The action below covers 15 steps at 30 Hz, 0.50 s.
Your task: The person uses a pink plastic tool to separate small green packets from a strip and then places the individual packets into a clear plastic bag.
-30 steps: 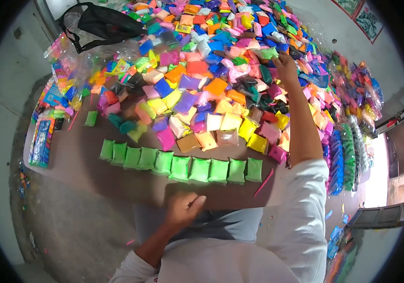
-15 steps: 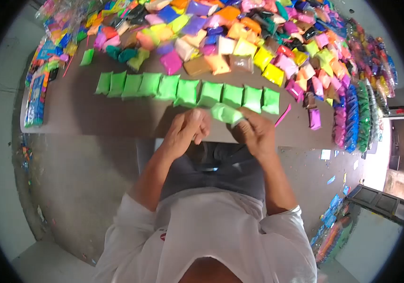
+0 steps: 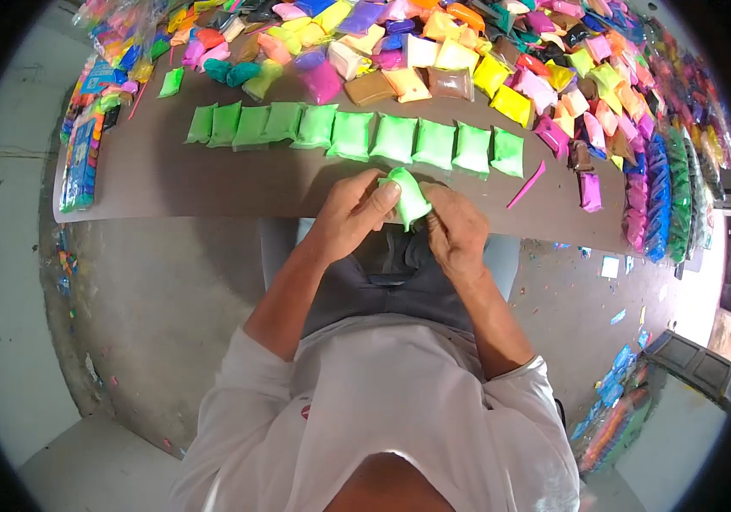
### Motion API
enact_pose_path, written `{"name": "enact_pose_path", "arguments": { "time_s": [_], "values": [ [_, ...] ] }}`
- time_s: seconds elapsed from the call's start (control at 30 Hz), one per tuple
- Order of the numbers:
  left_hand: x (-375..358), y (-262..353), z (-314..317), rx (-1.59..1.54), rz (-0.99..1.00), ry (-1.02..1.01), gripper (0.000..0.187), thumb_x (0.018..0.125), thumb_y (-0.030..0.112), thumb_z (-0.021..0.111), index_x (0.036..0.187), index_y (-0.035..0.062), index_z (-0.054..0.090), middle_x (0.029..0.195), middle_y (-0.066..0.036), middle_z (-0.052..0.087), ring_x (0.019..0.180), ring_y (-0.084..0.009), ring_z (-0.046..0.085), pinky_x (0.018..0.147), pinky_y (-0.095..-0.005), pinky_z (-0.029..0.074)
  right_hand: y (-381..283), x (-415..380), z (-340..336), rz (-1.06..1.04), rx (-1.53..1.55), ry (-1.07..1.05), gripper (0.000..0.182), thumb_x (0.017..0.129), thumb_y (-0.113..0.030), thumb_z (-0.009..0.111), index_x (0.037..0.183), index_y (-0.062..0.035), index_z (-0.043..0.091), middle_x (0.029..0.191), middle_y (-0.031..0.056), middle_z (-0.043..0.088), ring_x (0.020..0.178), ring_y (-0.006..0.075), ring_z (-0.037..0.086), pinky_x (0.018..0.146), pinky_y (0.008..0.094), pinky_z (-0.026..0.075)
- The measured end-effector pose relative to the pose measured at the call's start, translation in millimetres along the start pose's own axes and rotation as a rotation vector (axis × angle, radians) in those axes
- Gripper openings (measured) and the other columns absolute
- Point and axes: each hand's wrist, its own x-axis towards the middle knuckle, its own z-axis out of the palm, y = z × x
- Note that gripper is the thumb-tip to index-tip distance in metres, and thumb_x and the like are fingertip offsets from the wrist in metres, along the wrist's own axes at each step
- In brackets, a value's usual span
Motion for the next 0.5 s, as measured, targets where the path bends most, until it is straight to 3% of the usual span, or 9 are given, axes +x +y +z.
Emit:
{"name": "enact_pose_path", "arguments": {
  "time_s": [0.03, 0.1, 0.23, 0.33, 0.4, 0.43, 0.5],
  "values": [
    [1, -1, 1, -0.01, 0.009, 0.005, 0.037, 0.097, 0.037, 0.054, 0.089, 0.0009, 0.057, 0.071, 0.0, 0.053, 0.06, -0.0061, 0.045, 0.054, -0.0245, 0.04, -2, -2, -2, 0.005, 0.001, 0.004, 0.04, 0.072, 0.008, 0.064, 0.111, -0.0007, 0.064, 0.092, 0.0155, 0.064, 0.069, 0.0265, 0.06, 0.063, 0.0329, 0.05],
    [2, -6, 0, 0.044, -0.001, -0.009, 0.037, 0.097, 0.036, 0.054, 0.086, 0.0012, 0.056, 0.07, 0.0, 0.053, 0.06, -0.0059, 0.045, 0.054, -0.0246, 0.04, -6, -5, -9, 0.598, 0.49, -0.067, 0.036, 0.078, 0.007, 0.06, 0.113, 0.0013, 0.063, 0.089, 0.0119, 0.063, 0.07, 0.0188, 0.057, 0.064, 0.0286, 0.047],
    [1, -7, 1, 0.072, -0.029, 0.011, 0.035, 0.097, 0.032, 0.055, 0.08, 0.0017, 0.053, 0.07, 0.001, 0.052, 0.063, -0.0046, 0.043, 0.055, -0.0244, 0.039, -8, 2, -18, 0.413, 0.42, -0.133, 0.029, 0.086, 0.003, 0.056, 0.114, 0.0026, 0.063, 0.086, 0.0062, 0.061, 0.073, 0.0113, 0.053, 0.065, 0.0246, 0.044],
    [1, -9, 2, 0.075, -0.046, 0.0, 0.028, 0.096, 0.026, 0.058, 0.087, -0.0002, 0.055, 0.073, 0.001, 0.053, 0.068, -0.0042, 0.044, 0.059, -0.0232, 0.04, -7, 6, -25, 0.585, 0.643, -0.186, 0.028, 0.089, -0.002, 0.059, 0.116, 0.0017, 0.062, 0.086, 0.001, 0.06, 0.075, 0.0076, 0.053, 0.065, 0.022, 0.043],
    [0, -7, 6, 0.034, -0.027, 0.013, 0.025, 0.095, 0.023, 0.059, 0.092, -0.0012, 0.056, 0.076, 0.0, 0.054, 0.07, -0.0043, 0.045, 0.061, -0.0227, 0.04, -11, 15, -19, 0.892, 0.741, -0.198, 0.032, 0.088, -0.005, 0.064, 0.12, 0.0012, 0.059, 0.086, -0.002, 0.059, 0.076, 0.0046, 0.051, 0.064, 0.02, 0.041],
    [0, -6, 6, -0.008, -0.008, 0.027, 0.024, 0.094, 0.021, 0.06, 0.098, -0.0023, 0.057, 0.08, 0.0, 0.056, 0.072, -0.0043, 0.046, 0.063, -0.0221, 0.041, -10, 13, -12, 0.781, 0.776, -0.107, 0.034, 0.087, -0.006, 0.068, 0.119, 0.0003, 0.059, 0.087, -0.0039, 0.058, 0.075, 0.0038, 0.049, 0.064, 0.0194, 0.04],
    [0, -6, 3, -0.024, 0.0, 0.008, 0.024, 0.094, 0.02, 0.06, 0.102, -0.0026, 0.057, 0.082, -0.001, 0.057, 0.073, -0.0044, 0.047, 0.064, -0.022, 0.042, -15, 13, -12, 0.795, 0.75, -0.133, 0.031, 0.087, -0.005, 0.068, 0.117, 0.0001, 0.059, 0.087, -0.0042, 0.058, 0.075, 0.0037, 0.049, 0.064, 0.0196, 0.041]
  ]
}}
